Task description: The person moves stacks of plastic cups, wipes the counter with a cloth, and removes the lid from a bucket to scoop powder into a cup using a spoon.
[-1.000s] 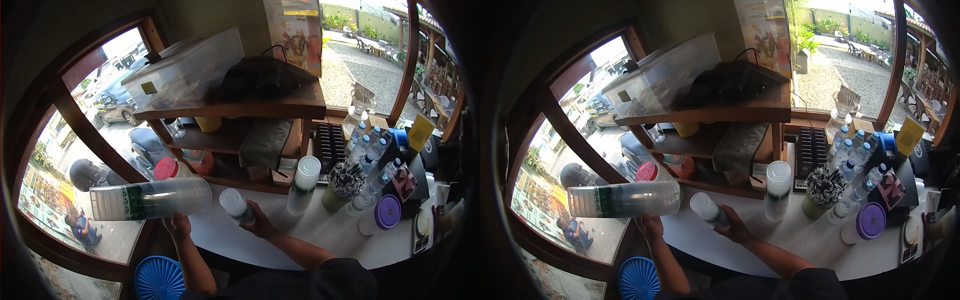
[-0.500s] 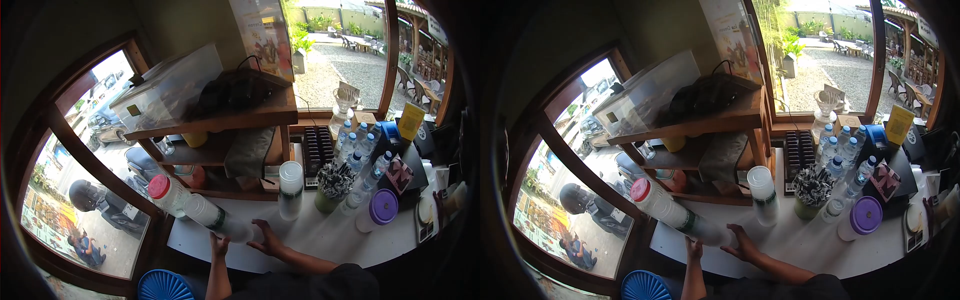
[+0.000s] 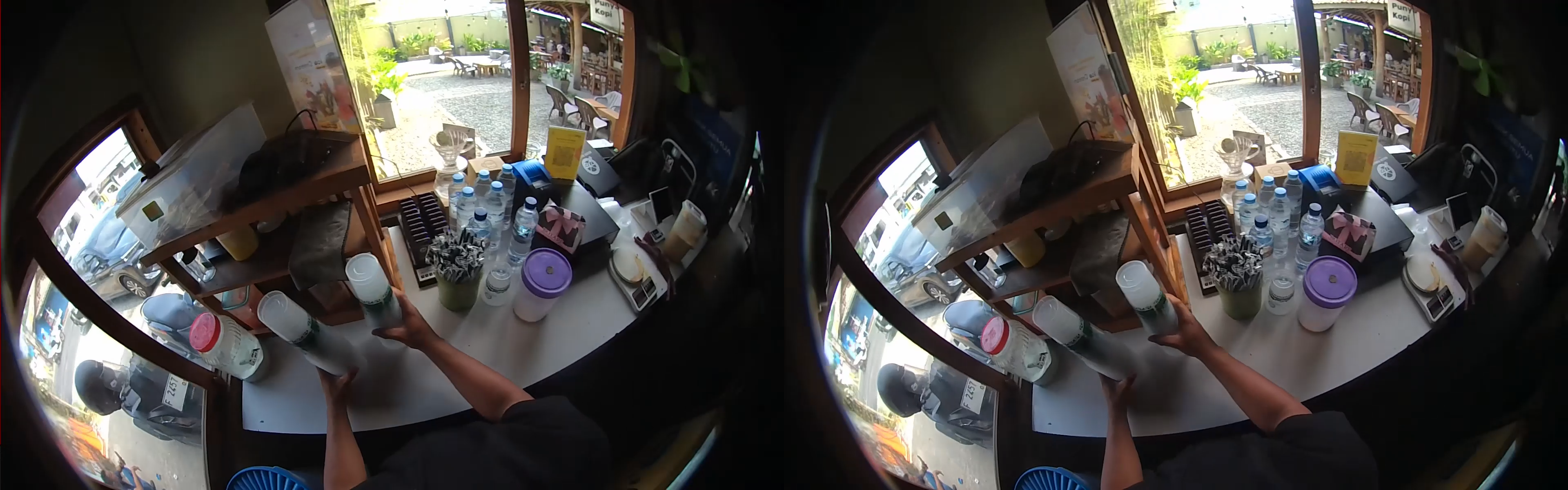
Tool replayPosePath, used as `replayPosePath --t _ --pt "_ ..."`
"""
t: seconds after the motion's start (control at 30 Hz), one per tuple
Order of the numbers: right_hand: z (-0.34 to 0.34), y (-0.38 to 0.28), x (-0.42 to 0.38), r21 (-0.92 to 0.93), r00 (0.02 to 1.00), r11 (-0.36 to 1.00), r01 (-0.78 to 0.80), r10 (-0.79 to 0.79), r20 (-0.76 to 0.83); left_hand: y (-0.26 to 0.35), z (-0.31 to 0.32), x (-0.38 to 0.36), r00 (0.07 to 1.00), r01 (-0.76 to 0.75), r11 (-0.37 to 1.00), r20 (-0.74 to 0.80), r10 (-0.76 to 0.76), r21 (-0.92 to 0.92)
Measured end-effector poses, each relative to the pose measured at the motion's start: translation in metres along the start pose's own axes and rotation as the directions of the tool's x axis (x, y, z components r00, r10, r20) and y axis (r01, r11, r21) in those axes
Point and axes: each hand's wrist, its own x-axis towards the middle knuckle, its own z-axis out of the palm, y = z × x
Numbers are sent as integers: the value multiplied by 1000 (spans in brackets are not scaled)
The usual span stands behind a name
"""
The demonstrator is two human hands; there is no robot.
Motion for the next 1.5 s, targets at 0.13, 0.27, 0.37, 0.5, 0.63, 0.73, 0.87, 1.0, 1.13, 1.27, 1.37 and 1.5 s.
replayPosePath --t 0.13,0.27,0.37,0.5,0.63,0.73,0.87,1.0,1.13,1.27,1.37,1.5 --pt "12 -21 -48 137 998 989 -51 45 50 1 7 -11 1000 -5 997 8 5 82" --pt "14 -30 -99 61 999 998 -24 26 -28 16 19 -38 996 8 996 82 -16 93" --pt "16 -27 -130 117 993 992 -46 58 -103 19 31 -59 992 -12 989 126 -7 150" --pt "9 -30 -148 -128 997 991 24 -33 -63 22 43 -72 991 -21 996 132 10 83" --pt "7 -32 -174 -230 967 964 130 -175 -187 33 70 -95 994 -96 993 58 92 74" --pt "-14 -41 -195 -230 964 964 130 -178 -199 47 95 -117 993 -102 994 63 100 38" --pt "-57 -71 -209 376 965 906 -197 247 -90 36 121 -137 995 -90 987 54 84 132" --pt "-85 -55 -218 126 996 989 -80 85 -36 54 149 -152 996 -78 994 57 74 76" --pt "-102 -57 -226 229 989 962 -148 137 61 61 158 -158 997 -62 989 50 55 136" --pt "-111 -66 -242 -231 991 966 -117 130 41 57 164 -185 1000 -8 1000 -1 8 25" --pt "-118 -66 -274 -469 997 883 -17 -20 -74 49 180 -217 990 -63 993 -132 49 -103" --pt "-119 -53 -289 -420 968 903 85 -174 -179 44 183 -251 988 -17 983 -153 -12 -185"
